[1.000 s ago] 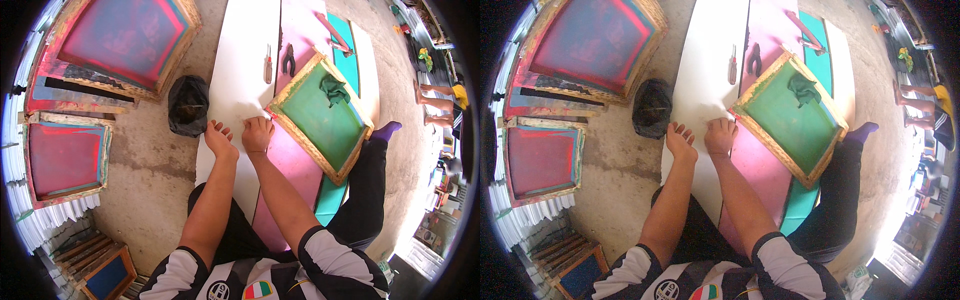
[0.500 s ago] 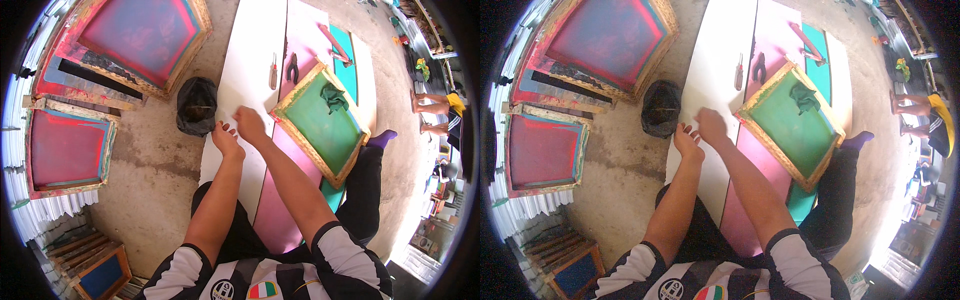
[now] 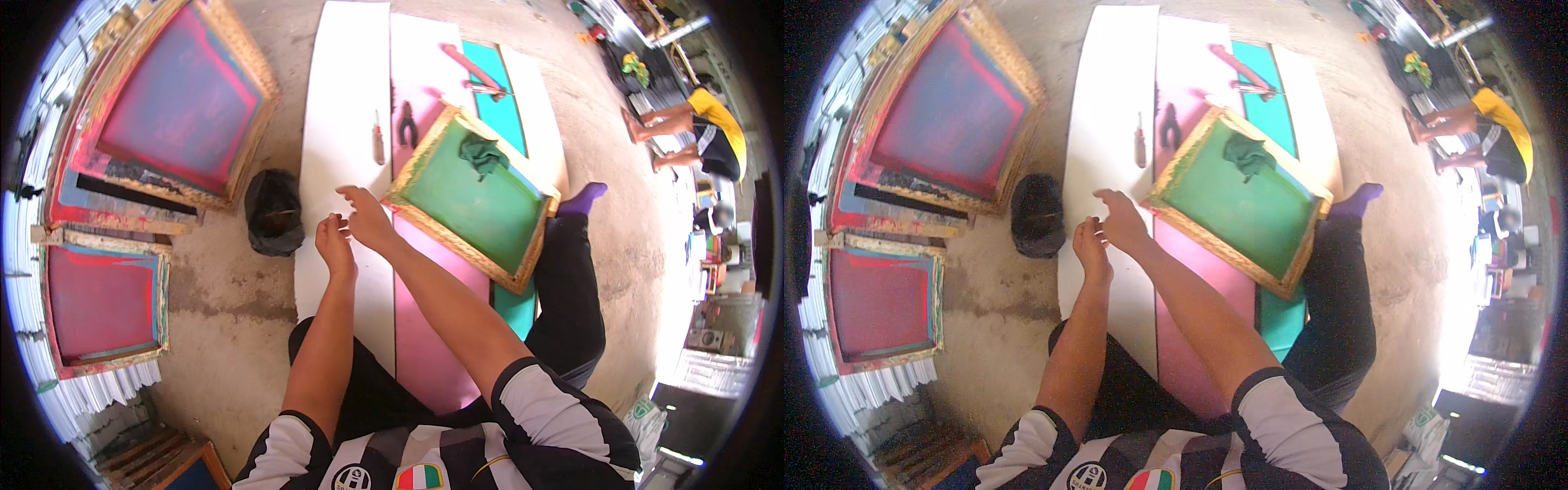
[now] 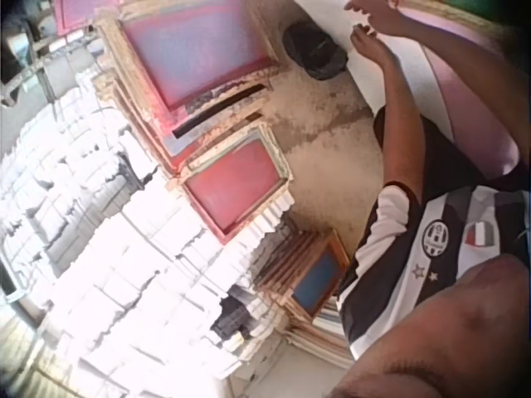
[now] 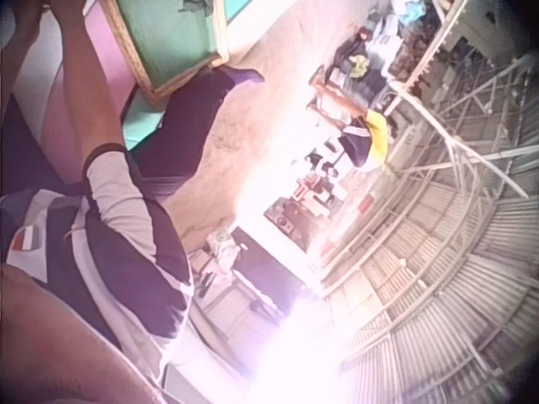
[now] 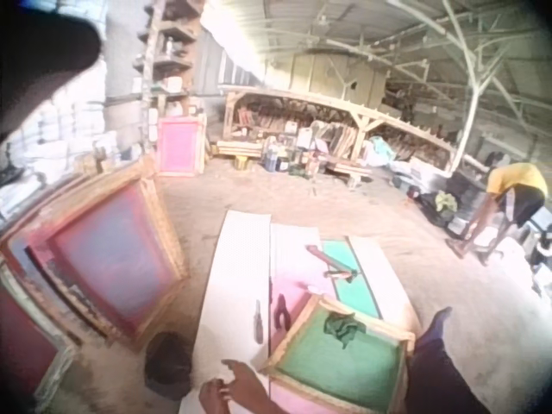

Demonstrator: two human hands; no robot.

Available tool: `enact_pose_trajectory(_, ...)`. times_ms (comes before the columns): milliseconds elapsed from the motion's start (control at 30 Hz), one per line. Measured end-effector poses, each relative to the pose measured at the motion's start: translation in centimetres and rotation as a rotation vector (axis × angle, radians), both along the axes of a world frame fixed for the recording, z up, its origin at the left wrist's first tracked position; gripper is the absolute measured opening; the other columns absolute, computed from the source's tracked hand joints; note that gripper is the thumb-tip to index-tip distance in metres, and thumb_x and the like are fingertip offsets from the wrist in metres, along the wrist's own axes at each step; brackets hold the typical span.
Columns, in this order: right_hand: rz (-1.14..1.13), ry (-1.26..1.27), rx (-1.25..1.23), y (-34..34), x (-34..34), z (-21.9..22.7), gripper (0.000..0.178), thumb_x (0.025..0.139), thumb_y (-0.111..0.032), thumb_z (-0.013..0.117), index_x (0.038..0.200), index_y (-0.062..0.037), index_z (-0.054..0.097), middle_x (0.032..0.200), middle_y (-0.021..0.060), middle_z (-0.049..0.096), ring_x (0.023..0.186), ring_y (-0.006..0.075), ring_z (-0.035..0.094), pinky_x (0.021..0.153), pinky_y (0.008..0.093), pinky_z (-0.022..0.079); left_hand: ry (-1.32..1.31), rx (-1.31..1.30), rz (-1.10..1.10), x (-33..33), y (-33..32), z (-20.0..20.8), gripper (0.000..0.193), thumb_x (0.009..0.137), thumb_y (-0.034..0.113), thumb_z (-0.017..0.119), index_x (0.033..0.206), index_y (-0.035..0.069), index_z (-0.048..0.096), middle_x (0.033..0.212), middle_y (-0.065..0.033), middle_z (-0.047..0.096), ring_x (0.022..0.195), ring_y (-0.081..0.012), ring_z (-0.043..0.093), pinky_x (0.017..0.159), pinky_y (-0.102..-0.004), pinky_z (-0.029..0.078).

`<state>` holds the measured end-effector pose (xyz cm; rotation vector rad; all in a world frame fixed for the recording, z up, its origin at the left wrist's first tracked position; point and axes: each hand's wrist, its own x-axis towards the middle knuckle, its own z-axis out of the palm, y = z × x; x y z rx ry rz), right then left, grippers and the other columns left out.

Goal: The person sits on the floor and repairs a wooden screen printing frame. They use pliers to remove staples, a screwdriver to scrape residue, and a cloth to wipe the frame and mesh. The person also gathers debris from the work surface and discards it into a black bag.

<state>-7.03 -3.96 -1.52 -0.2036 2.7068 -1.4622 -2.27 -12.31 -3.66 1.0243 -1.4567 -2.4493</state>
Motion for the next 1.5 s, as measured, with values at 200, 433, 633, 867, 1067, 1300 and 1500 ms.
enact_pose_trajectory(200,-0.125,-0.349,0.258,12.9,2.1,5.0,0.032,0.094,-0.017,0.062,0.125,-0.0088,0.058,0.101,0.0212,0.07,0.1,0.0392,0.068,0.088,0.0473,0.053,-0.12,-0.243,-0.407,0.0,2.0,-2.8,0.043,0.098,0.036,0.059,0.123,0.001,0.06,0.107,-0.0098,0.066,0.083,-0.0178,0.058,0.073,-0.033,0.045)
enact_pose_trajectory(433,-0.293,-0.092,0.409,21.6,2.3,7.0,0.05,0.084,-0.027,0.078,0.126,-0.0084,0.058,0.112,0.0235,0.067,0.109,0.0415,0.062,0.095,0.0491,0.051,-0.331,0.048,-0.436,-2.4,8.7,3.4,0.059,0.092,0.047,0.064,0.135,0.007,0.054,0.118,-0.0084,0.056,0.098,-0.0236,0.056,0.084,-0.0411,0.044)
enact_pose_trajectory(633,-0.388,-0.119,0.643,25.2,-4.2,4.0,0.077,0.078,-0.035,0.085,0.141,-0.0113,0.049,0.142,0.0213,0.047,0.133,0.0406,0.044,0.105,0.0537,0.047,-0.365,0.107,-0.393,-3.1,10.7,1.6,0.061,0.093,0.044,0.064,0.14,0.01,0.047,0.122,-0.0083,0.054,0.103,-0.0226,0.054,0.086,-0.0393,0.043)
enact_pose_trajectory(867,-0.583,-0.206,0.671,29.1,-13.2,-2.8,0.072,0.085,-0.019,0.078,0.147,-0.0124,0.042,0.137,0.0223,0.05,0.125,0.0412,0.053,0.1,0.0502,0.051,-0.323,0.106,-0.159,-3.0,12.5,-1.1,0.072,0.095,0.022,0.068,0.153,0.005,0.029,0.121,-0.0089,0.051,0.103,-0.0211,0.051,0.094,-0.0365,0.042)
enact_pose_trajectory(1067,-0.501,-0.102,0.926,30.5,-17.4,-1.7,0.06,0.084,-0.022,0.08,0.136,-0.0095,0.054,0.128,0.0197,0.056,0.113,0.0405,0.062,0.088,0.0489,0.055,-0.337,-0.423,-0.291,-2.8,14.6,1.2,0.085,0.095,0.011,0.065,0.161,0.002,0.011,0.13,-0.0174,0.035,0.111,-0.0246,0.044,0.1,-0.0372,0.041)
enact_pose_trajectory(1300,-0.363,-0.124,0.946,33.8,-18.2,-2.6,0.047,0.084,-0.028,0.08,0.122,-0.0101,0.057,0.116,0.0176,0.065,0.101,0.0411,0.068,0.083,0.0505,0.055,-0.165,-0.427,-0.465,-1.2,12.2,0.2,0.088,0.094,0.009,0.066,0.161,0.0,0.01,0.128,-0.0161,0.034,0.108,-0.0256,0.044,0.099,-0.0371,0.041)
enact_pose_trajectory(1500,-0.434,0.074,0.869,33.1,-16.2,4.9,0.043,0.084,-0.027,0.078,0.121,-0.0096,0.063,0.115,0.018,0.068,0.101,0.0407,0.068,0.084,0.0484,0.054,0.065,-0.19,-0.326,-0.3,11.4,2.0,0.086,0.098,0.005,0.058,0.162,0.0,0.001,0.154,-0.0211,0.03,0.138,-0.0304,0.038,0.116,-0.0409,0.031)
